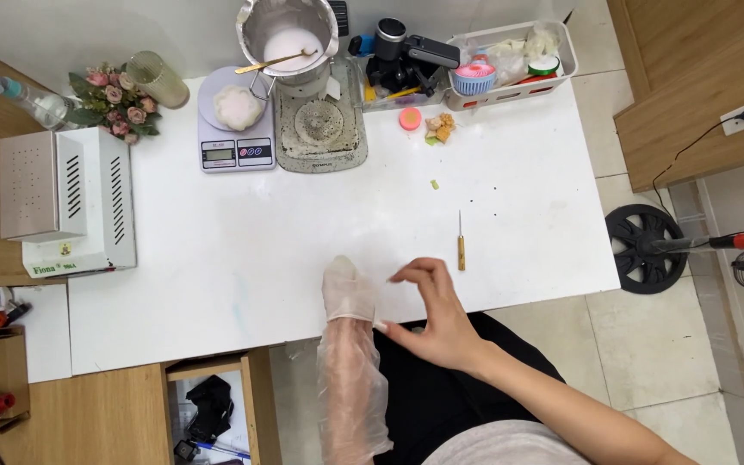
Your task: Putting on protective gloves and organizing tools at a candle-making station.
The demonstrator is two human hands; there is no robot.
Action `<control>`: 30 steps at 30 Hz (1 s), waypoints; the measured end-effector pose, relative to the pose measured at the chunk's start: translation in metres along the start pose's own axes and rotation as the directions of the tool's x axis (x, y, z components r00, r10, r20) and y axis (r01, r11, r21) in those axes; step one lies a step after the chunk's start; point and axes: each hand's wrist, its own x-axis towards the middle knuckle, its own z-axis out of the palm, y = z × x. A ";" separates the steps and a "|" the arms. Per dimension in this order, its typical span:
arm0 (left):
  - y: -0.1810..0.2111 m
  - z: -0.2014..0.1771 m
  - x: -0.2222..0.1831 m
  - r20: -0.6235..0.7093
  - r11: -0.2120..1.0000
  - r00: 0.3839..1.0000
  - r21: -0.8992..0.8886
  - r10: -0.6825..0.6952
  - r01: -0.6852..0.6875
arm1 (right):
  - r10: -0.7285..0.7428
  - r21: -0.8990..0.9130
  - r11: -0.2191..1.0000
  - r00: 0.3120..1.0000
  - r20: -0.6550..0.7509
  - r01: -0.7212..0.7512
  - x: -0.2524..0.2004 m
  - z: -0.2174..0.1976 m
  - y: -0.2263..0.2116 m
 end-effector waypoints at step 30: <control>-0.043 0.025 0.026 0.004 0.981 0.982 0.027 0.190 -0.190 | -0.320 -0.336 0.859 0.917 0.239 0.387 0.007 0.004 -0.001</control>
